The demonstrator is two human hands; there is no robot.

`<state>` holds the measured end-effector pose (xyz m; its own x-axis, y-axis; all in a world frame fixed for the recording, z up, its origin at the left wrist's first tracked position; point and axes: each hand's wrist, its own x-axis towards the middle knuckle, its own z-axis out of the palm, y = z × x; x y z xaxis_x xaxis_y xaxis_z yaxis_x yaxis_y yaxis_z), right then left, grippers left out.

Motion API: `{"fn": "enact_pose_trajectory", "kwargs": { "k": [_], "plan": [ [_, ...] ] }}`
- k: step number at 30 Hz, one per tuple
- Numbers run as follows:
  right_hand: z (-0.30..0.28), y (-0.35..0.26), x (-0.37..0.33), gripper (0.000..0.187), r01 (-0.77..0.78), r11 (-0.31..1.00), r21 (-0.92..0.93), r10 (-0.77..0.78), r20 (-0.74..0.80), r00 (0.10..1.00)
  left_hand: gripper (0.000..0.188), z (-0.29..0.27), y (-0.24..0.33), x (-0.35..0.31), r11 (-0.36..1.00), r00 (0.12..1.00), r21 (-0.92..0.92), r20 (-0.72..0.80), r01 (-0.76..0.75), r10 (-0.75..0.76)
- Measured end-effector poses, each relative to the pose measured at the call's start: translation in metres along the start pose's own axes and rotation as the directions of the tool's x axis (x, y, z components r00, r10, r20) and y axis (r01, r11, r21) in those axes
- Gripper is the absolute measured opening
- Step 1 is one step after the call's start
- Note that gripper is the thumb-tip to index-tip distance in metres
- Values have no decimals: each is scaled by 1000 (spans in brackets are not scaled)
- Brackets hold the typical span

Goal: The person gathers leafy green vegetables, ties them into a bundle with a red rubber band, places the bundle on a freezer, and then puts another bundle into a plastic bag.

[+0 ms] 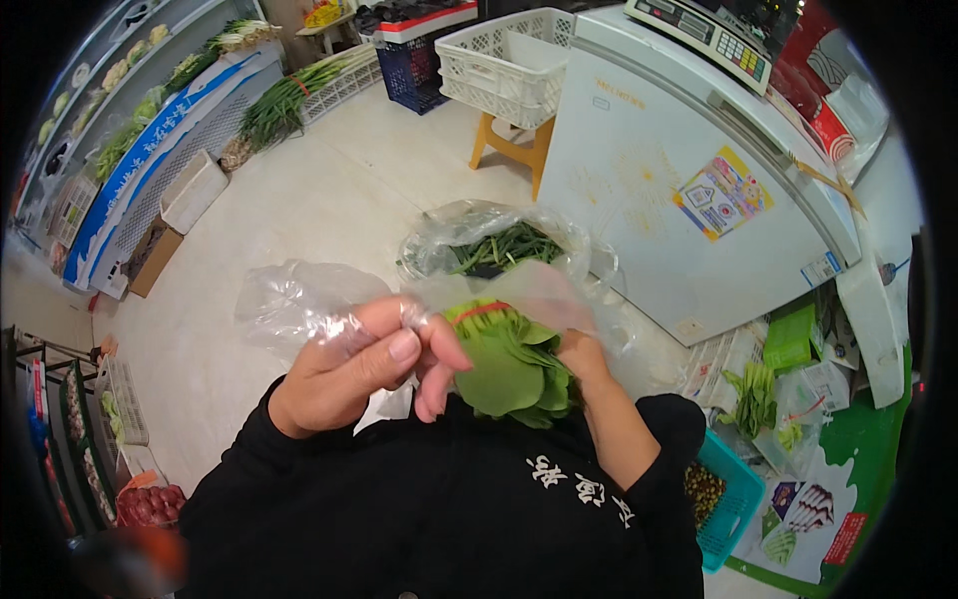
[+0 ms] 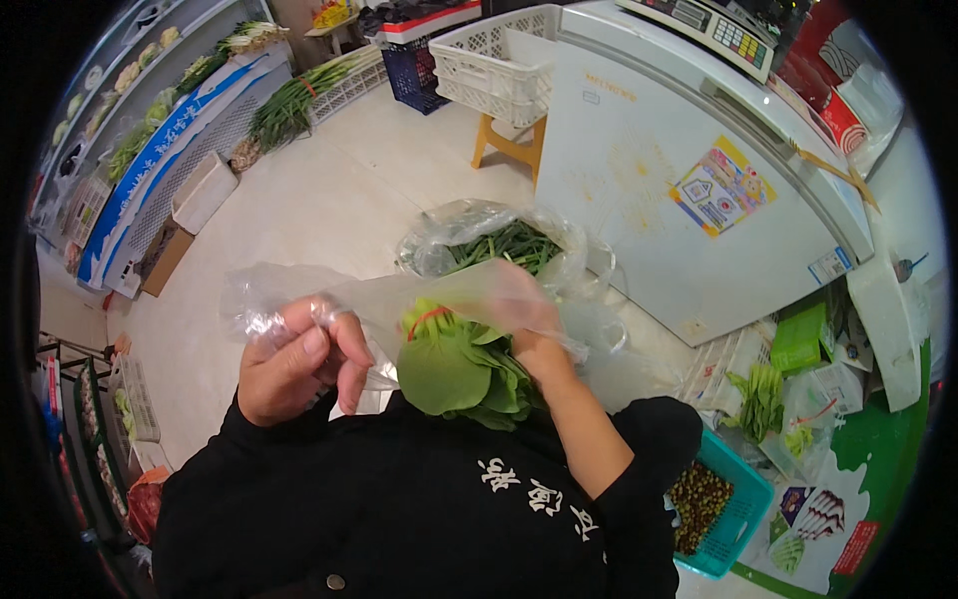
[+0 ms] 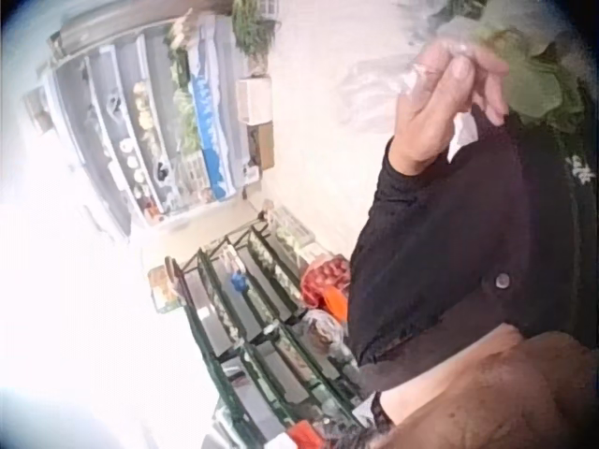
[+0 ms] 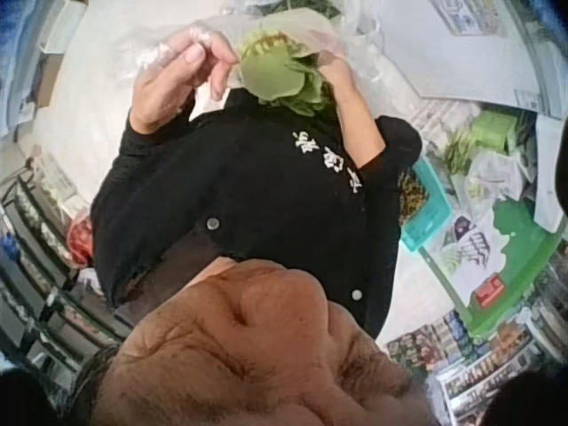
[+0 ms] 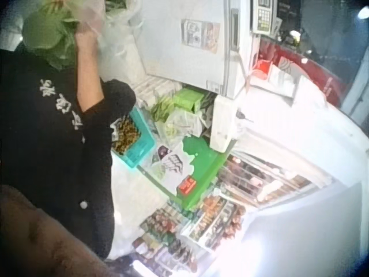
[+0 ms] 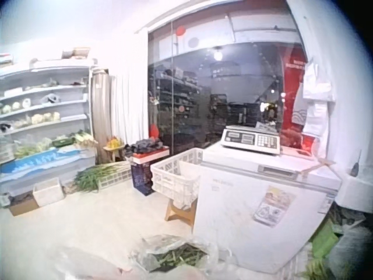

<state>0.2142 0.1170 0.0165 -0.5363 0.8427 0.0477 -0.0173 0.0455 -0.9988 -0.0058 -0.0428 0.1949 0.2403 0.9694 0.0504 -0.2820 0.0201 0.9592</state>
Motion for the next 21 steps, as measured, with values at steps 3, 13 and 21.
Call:
{"fn": "enact_pose_trajectory", "kwargs": {
  "k": [3, 13, 21],
  "plan": [
    [11, -15, 14, 49, 7, 985, 174, 7, -82, 997, 33, -2, 1, -1, 987, 998, 153, 29, 47, -52],
    [15, -107, -46, 31, 349, 776, -525, -180, 345, 921, 42, -9, -17, 28, 959, 989, 260, 65, 115, -137],
    [53, -129, -1, 15, 64, 810, -583, 246, 436, 866, 42, 6, -4, 25, 952, 975, 268, 123, 148, -187]
  ]
}}
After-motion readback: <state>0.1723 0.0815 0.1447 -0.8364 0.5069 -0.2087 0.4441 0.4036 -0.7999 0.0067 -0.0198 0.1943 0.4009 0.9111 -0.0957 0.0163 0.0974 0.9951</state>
